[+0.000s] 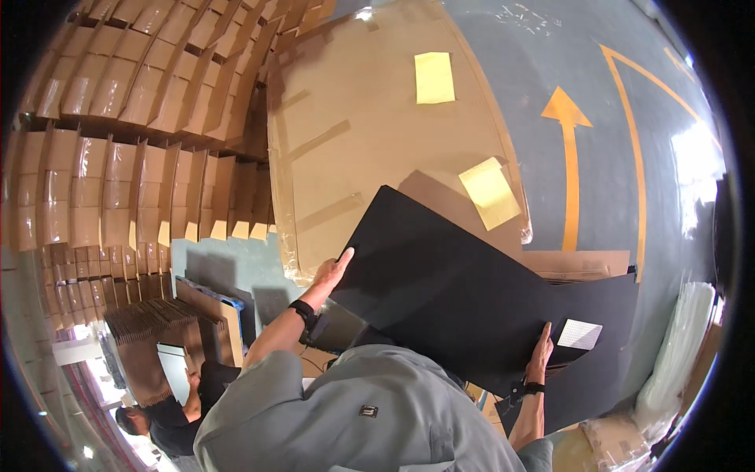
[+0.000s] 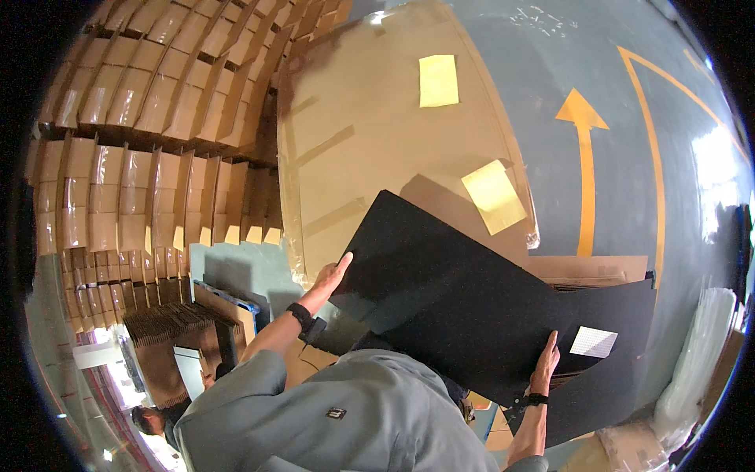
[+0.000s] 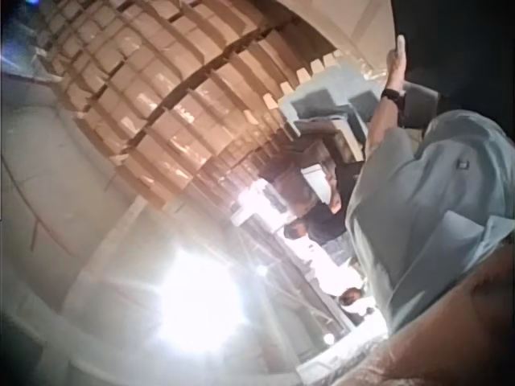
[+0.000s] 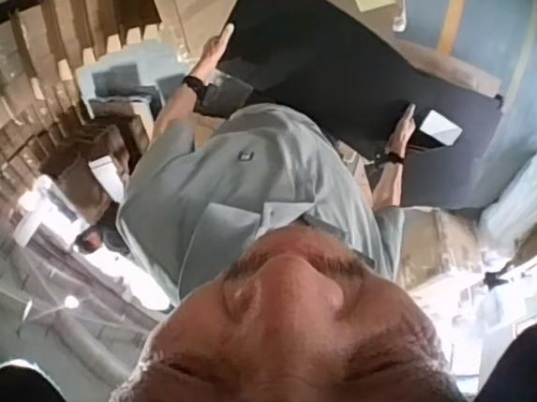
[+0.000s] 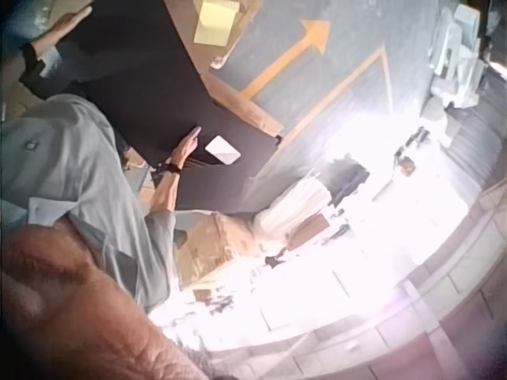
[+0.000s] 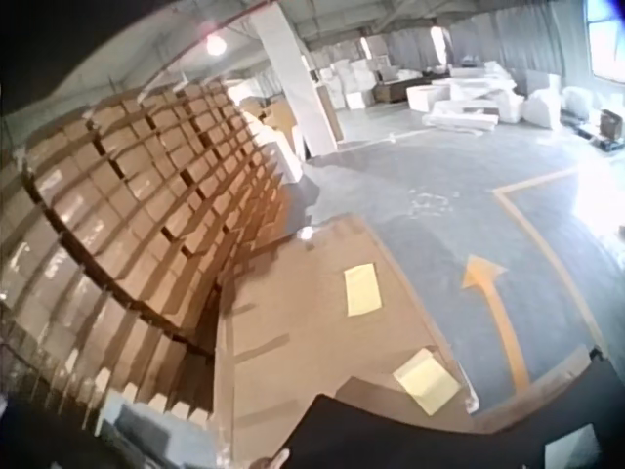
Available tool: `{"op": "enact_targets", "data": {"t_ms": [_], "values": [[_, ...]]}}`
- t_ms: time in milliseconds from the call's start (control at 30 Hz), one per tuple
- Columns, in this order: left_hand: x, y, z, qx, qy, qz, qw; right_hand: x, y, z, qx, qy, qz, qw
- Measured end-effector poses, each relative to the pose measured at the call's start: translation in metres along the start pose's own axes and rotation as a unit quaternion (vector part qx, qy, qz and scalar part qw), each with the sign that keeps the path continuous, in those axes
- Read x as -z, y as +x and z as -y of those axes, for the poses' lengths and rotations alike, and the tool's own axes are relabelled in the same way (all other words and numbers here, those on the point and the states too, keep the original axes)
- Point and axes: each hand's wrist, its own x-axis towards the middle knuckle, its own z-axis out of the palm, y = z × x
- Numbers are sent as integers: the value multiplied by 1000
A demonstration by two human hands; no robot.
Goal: Applying small white circular labels to the corners of black rectangular boards in a factory warehouse setting.
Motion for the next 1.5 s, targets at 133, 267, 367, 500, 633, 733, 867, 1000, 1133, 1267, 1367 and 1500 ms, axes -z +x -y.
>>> {"op": "enact_targets", "data": {"t_ms": [133, 267, 367, 500, 633, 733, 867, 1000, 1133, 1267, 1367, 1500], "values": [[21, 32, 24, 9, 3, -12, 1000, -40, -21, -4, -11, -15, -36, 999], [69, 87, 14, -22, 52, 22, 998, -92, -56, -4, -36, 8, -31, 999], [101, 154, 5, -87, 67, -3, 994, -152, -81, -6, -35, 64, -45, 996], [141, 235, -27, -197, 94, -61, 974, -223, -92, -23, -80, 5, -124, 989], [167, 297, -77, -160, 182, -20, 970, -283, -93, -47, -111, 147, -116, 976], [179, 321, -98, -275, 198, -32, 940, -318, -97, -62, -76, 184, -119, 973], [151, 283, -98, -353, 117, -127, 920, -332, -117, -50, -102, 109, -158, 976], [99, 172, -49, -403, -140, -88, 900, -332, -122, -49, -126, 96, -139, 978], [23, 65, 69, -192, -152, 202, 948, -312, -113, -67, -170, 153, -36, 973], [-45, -16, 110, -11, -201, 296, 934, -233, -65, -49, 20, 125, 11, 992], [-68, -22, 152, 9, -197, 294, 935, -219, -41, 21, 66, -41, 111, 991], [-119, -42, 112, 84, -237, 203, 946, -200, 11, 86, 122, -326, 328, 878]]}}
